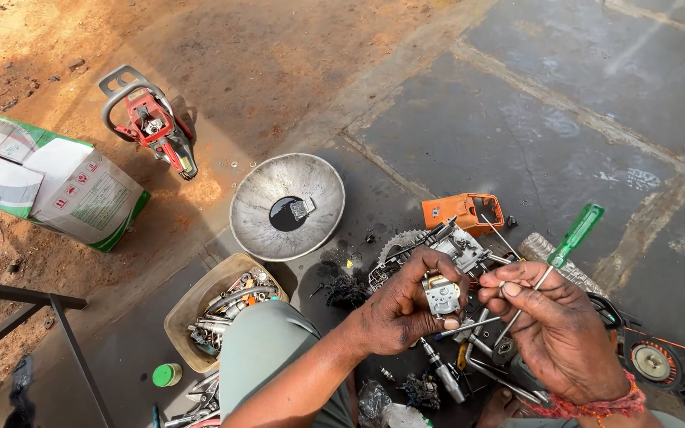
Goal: The person sits on the ground repairing a chainsaw engine. They disassemble the cylinder and piston, clean parts by hand, and use a screwdriver to unscrew and reassemble small carburetor components over a spread of tools and parts.
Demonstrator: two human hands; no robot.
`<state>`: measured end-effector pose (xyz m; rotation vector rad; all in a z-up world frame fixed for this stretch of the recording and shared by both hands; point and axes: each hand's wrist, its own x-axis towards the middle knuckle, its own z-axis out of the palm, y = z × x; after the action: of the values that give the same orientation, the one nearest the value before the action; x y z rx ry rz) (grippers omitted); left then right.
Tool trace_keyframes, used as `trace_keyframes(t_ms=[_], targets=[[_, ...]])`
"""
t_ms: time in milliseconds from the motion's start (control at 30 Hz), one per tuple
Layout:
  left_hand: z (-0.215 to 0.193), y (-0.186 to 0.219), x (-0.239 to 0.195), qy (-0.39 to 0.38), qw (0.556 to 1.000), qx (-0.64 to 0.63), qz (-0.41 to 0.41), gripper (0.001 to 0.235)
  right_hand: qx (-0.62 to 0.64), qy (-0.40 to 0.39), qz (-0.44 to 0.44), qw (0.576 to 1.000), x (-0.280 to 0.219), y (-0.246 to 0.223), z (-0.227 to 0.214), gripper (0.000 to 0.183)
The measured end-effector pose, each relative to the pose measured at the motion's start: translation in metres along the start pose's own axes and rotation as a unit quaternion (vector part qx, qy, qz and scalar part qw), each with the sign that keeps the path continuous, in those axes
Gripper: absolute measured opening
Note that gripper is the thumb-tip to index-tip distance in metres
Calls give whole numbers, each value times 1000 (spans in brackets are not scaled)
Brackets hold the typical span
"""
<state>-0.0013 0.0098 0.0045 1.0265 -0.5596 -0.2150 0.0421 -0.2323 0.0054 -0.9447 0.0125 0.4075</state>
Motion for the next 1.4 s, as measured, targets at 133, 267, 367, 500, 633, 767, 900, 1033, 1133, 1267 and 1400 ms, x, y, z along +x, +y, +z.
trace_keyframes(t_ms=[133,267,367,500,633,767,900,1033,1133,1267,1400], targets=[[5,6,1,8,999,51,-3,48,4,-3,9,1000,-1,0,1,18],[9,7,-3,-3,996,86,18,50,9,-18,14,1000,1,0,2,17],[28,16,-10,-1,1000,8,-3,48,6,-3,20,1000,1,-1,3,19],[66,23,-21,-83,979,147,113,48,-8,5,23,1000,-1,-3,3,21],[81,7,-25,-84,980,129,124,45,-22,1,25,999,0,-1,8,19],[86,-1,-16,-78,977,142,142,40,-25,-4,19,1000,2,-6,11,21],[87,-6,-8,-66,969,162,175,34,6,-7,8,1000,6,-8,2,19],[86,15,-7,-42,985,106,127,41,-28,-30,-4,999,7,-2,-14,18],[88,42,-6,-17,999,-1,33,54,-31,66,43,996,-4,-14,16,17],[81,38,-8,-11,999,-46,20,49,-8,23,23,999,-1,-10,10,18],[74,40,-8,-10,994,-112,-14,46,1,12,32,999,-1,-6,4,18]])
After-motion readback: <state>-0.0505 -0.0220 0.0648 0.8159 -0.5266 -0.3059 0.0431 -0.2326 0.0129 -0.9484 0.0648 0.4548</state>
